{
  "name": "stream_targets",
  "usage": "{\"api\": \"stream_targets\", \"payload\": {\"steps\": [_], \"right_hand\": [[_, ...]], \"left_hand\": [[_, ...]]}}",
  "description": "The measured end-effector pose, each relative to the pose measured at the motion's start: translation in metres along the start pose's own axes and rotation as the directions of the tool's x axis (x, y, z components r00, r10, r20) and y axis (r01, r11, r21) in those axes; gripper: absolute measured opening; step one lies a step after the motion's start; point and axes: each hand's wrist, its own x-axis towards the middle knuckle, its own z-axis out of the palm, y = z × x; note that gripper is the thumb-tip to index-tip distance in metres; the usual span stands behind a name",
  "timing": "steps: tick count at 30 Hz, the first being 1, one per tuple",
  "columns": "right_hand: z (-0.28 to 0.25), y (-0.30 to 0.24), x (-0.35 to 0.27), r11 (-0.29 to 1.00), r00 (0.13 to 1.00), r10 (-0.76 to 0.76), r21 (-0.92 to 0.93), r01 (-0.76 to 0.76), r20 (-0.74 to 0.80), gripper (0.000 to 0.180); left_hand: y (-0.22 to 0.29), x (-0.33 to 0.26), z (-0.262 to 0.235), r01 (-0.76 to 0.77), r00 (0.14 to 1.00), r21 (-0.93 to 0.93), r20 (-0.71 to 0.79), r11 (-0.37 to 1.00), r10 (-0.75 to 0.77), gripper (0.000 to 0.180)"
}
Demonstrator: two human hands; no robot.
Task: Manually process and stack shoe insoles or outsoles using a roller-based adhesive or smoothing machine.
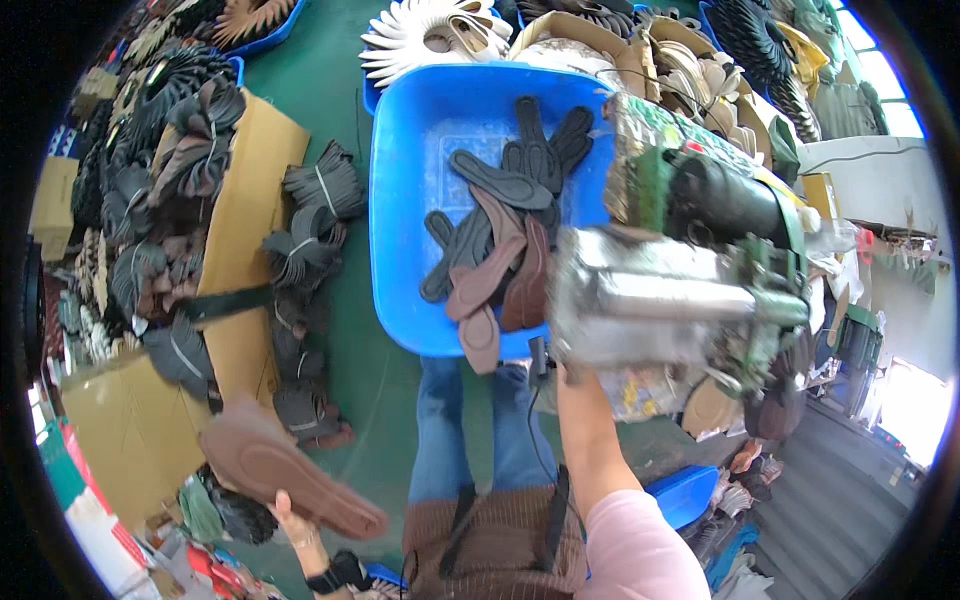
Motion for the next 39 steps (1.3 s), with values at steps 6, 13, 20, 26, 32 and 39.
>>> {"api": "stream_targets", "payload": {"steps": [6, 13, 20, 26, 32, 39], "right_hand": [[0.067, 0.01, 0.062, 0.985, 0.999, -0.031, 0.172, 0.026, 0.025, 0.071], [0.197, -0.028, 0.031, 0.977, 0.976, -0.208, 0.048, 0.206, 0.057, 0.085], [0.124, -0.024, -0.073, 0.963, 0.733, -0.267, -0.157, 0.218, -0.626, 0.092], [0.12, -0.142, -0.15, 0.836, 0.537, -0.487, -0.191, 0.514, -0.689, 0.08], [0.13, -0.175, -0.092, 0.77, 0.302, -0.334, -0.074, 0.634, -0.893, 0.062], [0.209, -0.143, -0.08, 0.879, 0.793, -0.449, -0.363, 0.309, -0.413, 0.102]], "left_hand": [[-0.006, 0.048, -0.027, 0.105, 0.993, 0.145, -0.068, 0.984, -0.096, 0.093], [0.014, 0.102, -0.012, 0.148, 0.986, 0.157, 0.049, 0.977, -0.157, 0.098], [0.07, 0.115, 0.06, 0.04, 0.985, 0.2, 0.156, 0.979, -0.072, 0.103], [0.063, 0.127, 0.052, 0.102, 0.931, 0.181, 0.331, 0.978, -0.158, 0.103], [0.101, 0.106, 0.089, -0.016, 0.95, 0.193, 0.309, 0.981, -0.045, 0.102], [0.11, 0.096, 0.092, -0.07, 0.95, 0.213, 0.312, 0.975, 0.0, 0.103]]}}
